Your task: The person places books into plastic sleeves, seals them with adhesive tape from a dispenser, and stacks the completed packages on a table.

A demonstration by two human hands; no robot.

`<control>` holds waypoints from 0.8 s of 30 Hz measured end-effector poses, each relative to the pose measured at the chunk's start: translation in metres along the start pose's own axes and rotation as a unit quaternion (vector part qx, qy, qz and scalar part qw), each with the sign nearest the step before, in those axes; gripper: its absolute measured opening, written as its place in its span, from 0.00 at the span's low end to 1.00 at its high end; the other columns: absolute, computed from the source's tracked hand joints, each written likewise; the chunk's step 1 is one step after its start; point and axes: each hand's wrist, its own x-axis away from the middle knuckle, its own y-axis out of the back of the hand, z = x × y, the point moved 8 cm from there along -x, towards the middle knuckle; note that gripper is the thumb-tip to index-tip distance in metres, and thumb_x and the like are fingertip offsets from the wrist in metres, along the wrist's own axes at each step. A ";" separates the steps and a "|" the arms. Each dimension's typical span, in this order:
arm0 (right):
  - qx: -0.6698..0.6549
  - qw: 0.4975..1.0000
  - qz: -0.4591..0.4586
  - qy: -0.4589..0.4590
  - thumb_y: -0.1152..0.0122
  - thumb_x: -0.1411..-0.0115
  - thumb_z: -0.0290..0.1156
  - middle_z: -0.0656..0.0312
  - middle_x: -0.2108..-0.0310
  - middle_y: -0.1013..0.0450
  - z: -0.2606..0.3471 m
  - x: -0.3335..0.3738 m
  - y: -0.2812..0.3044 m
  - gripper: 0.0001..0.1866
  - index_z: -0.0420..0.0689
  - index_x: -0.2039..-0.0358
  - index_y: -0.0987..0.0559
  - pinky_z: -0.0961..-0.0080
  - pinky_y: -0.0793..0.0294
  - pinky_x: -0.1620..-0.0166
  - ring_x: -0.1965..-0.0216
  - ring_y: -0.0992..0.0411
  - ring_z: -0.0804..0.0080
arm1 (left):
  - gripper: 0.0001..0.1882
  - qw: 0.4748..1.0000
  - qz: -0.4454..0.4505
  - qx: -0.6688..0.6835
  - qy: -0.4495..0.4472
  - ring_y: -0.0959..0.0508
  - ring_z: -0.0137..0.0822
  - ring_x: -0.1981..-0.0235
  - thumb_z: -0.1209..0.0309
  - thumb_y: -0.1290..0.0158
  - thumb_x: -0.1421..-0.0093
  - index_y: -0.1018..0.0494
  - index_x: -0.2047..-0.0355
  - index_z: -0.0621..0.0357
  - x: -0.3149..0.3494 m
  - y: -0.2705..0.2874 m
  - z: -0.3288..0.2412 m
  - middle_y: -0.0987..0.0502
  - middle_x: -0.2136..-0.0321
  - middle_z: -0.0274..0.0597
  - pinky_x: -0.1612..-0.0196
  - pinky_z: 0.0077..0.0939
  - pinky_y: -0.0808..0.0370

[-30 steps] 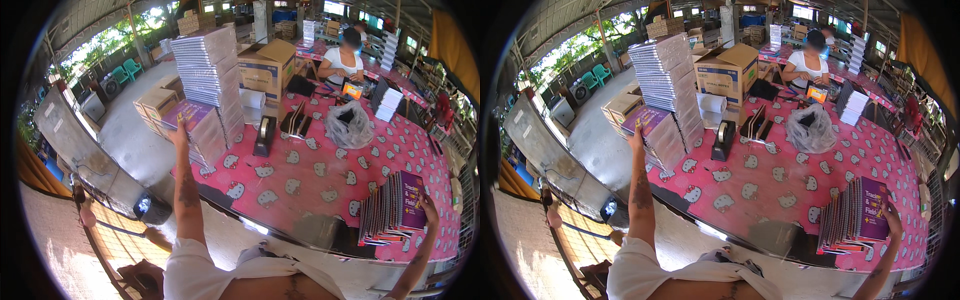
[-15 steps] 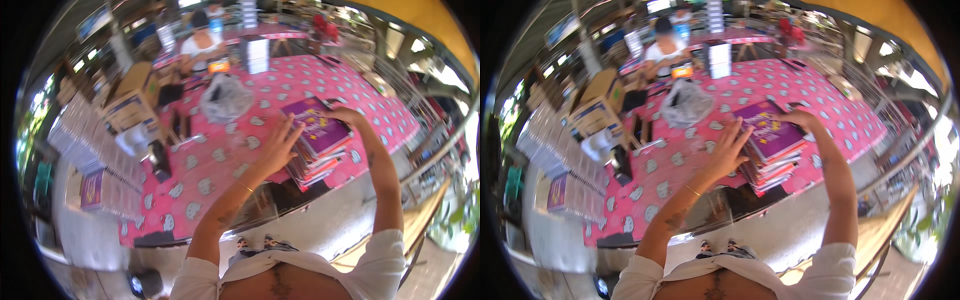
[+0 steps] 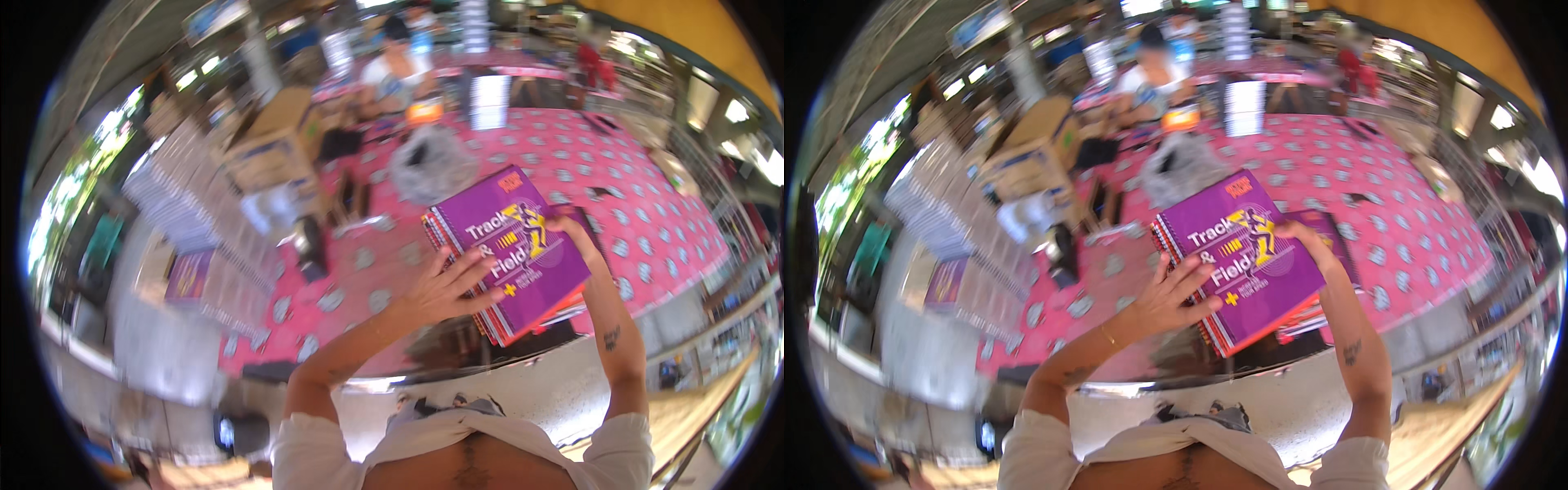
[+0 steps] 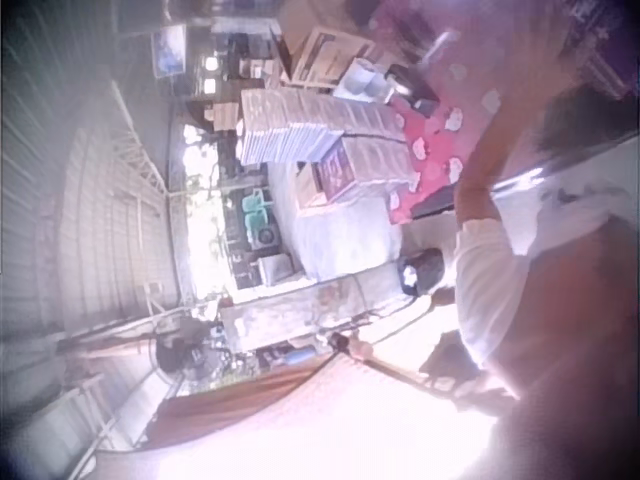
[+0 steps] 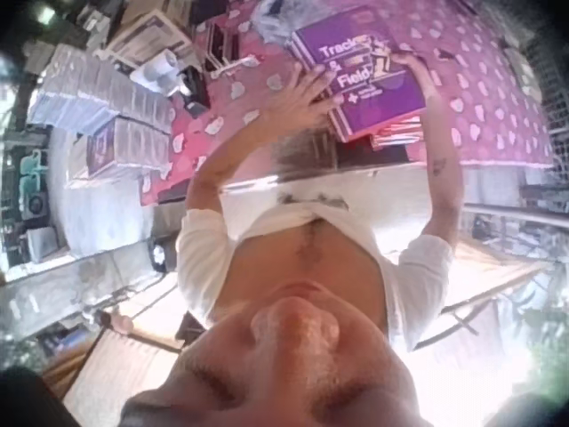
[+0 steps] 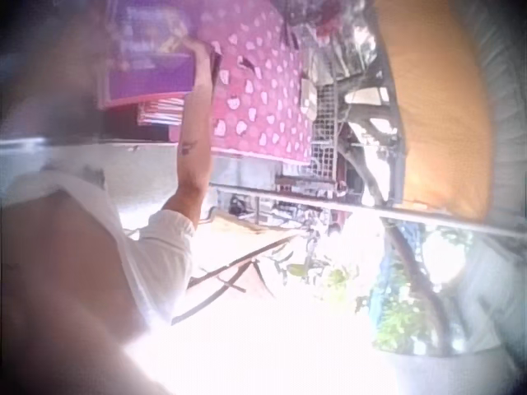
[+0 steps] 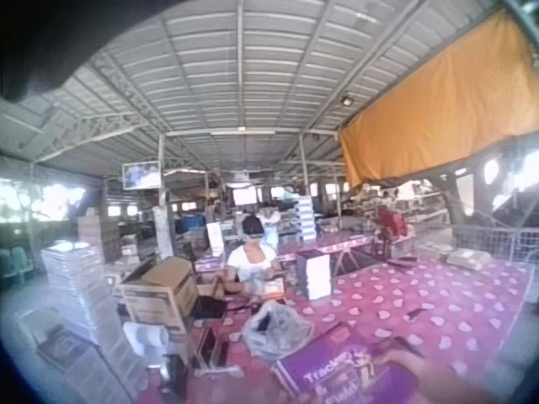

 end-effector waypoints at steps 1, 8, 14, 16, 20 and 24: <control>-0.028 0.999 0.028 0.007 0.40 0.41 0.46 0.54 0.53 0.23 -0.022 -0.010 -0.028 0.29 0.39 0.45 0.26 0.69 0.25 0.49 0.54 0.24 0.67 | 0.35 0.999 -0.010 -0.024 -0.028 0.36 0.55 0.36 0.64 0.36 0.48 0.33 0.39 0.43 0.008 0.024 0.003 0.35 0.39 0.52 0.35 0.61 0.41; -0.036 0.912 0.260 0.316 0.46 0.43 0.65 0.54 0.33 0.44 -0.112 -0.084 -0.264 0.53 0.40 0.30 0.47 0.62 0.46 0.32 0.33 0.44 0.64 | 0.34 0.776 -0.302 0.312 0.456 0.24 0.49 0.47 0.83 0.36 0.46 0.43 0.43 0.61 0.166 0.165 0.056 0.30 0.46 0.55 0.43 0.44 0.26; 0.054 0.916 0.312 0.248 0.19 0.58 0.24 0.59 0.37 0.39 -0.253 -0.148 -0.423 0.56 0.40 0.32 0.43 0.69 0.41 0.34 0.37 0.39 0.68 | 0.41 0.727 -0.293 0.179 0.595 0.23 0.40 0.48 0.85 0.34 0.50 0.46 0.41 0.62 0.350 0.247 0.066 0.27 0.48 0.51 0.45 0.35 0.24; 0.073 0.915 0.340 0.204 0.17 0.56 0.35 0.57 0.39 0.36 -0.299 -0.152 -0.452 0.55 0.42 0.32 0.42 0.69 0.42 0.34 0.36 0.39 0.66 | 0.42 0.717 -0.304 0.133 0.613 0.23 0.41 0.48 0.85 0.34 0.52 0.46 0.41 0.61 0.408 0.262 0.060 0.27 0.48 0.50 0.46 0.35 0.24; 0.132 0.917 0.339 0.167 0.18 0.57 0.40 0.54 0.37 0.38 -0.366 -0.176 -0.458 0.58 0.41 0.31 0.45 0.66 0.43 0.33 0.35 0.41 0.63 | 0.47 0.650 -0.323 0.219 0.652 0.24 0.39 0.48 0.83 0.32 0.55 0.49 0.40 0.58 0.454 0.247 0.072 0.27 0.49 0.49 0.45 0.34 0.25; 0.102 0.919 0.343 0.165 0.18 0.57 0.40 0.53 0.37 0.38 -0.360 -0.189 -0.452 0.59 0.41 0.31 0.47 0.62 0.44 0.33 0.34 0.42 0.61 | 0.44 0.672 -0.364 0.234 0.601 0.25 0.41 0.48 0.83 0.35 0.52 0.51 0.40 0.60 0.448 0.264 0.080 0.28 0.50 0.50 0.46 0.33 0.25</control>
